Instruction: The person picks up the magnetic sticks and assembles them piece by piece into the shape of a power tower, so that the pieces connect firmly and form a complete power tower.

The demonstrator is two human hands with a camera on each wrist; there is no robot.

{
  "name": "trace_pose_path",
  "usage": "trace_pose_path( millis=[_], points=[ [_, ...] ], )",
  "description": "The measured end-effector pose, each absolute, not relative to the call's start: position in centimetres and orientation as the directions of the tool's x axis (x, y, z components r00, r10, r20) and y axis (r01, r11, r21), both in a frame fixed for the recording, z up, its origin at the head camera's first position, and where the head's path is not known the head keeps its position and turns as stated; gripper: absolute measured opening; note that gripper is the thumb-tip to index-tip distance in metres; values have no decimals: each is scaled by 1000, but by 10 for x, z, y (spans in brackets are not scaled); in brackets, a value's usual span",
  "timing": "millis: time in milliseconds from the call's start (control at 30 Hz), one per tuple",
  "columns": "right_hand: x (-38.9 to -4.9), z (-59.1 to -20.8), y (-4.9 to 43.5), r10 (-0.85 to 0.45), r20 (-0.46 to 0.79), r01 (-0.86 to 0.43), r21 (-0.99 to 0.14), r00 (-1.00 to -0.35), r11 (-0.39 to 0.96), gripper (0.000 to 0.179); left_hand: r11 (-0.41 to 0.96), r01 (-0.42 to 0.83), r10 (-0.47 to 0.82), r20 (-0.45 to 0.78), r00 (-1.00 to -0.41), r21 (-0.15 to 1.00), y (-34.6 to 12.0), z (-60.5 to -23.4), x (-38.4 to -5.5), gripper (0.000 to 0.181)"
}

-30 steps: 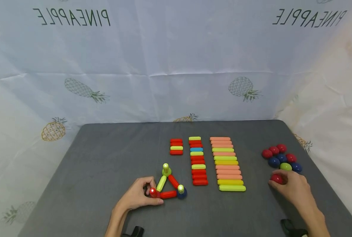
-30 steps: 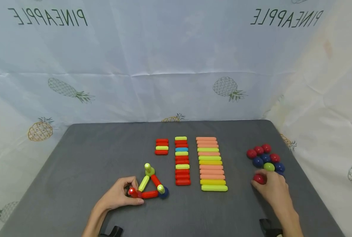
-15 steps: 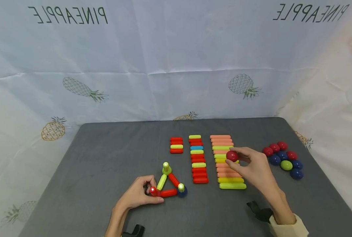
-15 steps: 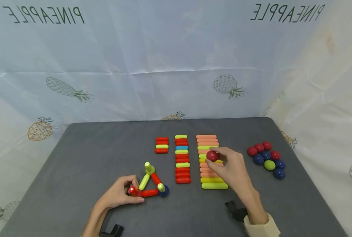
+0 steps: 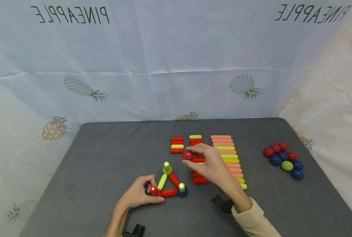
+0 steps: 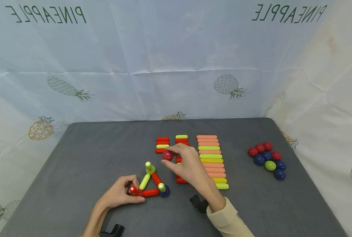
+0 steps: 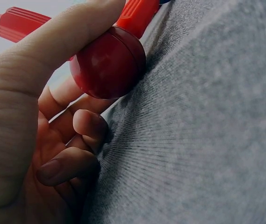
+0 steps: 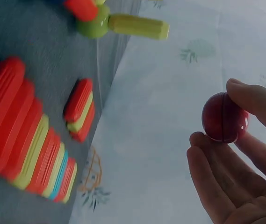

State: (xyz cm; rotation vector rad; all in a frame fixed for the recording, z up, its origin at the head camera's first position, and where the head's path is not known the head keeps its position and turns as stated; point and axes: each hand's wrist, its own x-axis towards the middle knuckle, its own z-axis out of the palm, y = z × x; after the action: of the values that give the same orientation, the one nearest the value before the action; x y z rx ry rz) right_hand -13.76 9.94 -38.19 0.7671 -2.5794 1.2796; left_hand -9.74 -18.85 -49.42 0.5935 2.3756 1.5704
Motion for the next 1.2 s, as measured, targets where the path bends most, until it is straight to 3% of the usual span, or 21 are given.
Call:
trace_pose_path(
  millis=[233, 600, 1200],
  points=[
    [-142, -379, 67, -469, 297, -518, -720, -832, 462, 39, 332, 216, 459, 43, -888, 918, -189, -494, -97, 39],
    [-148, -389, 45, -633, 239, -607, -646, -737, 463, 40, 329, 225, 465, 50, -884, 917, -189, -495, -98, 38],
    [-143, -389, 52, -609, 179, -544, -682, -772, 489, 48, 316, 226, 467, 56, -882, 922, -188, -496, -97, 39]
  ],
)
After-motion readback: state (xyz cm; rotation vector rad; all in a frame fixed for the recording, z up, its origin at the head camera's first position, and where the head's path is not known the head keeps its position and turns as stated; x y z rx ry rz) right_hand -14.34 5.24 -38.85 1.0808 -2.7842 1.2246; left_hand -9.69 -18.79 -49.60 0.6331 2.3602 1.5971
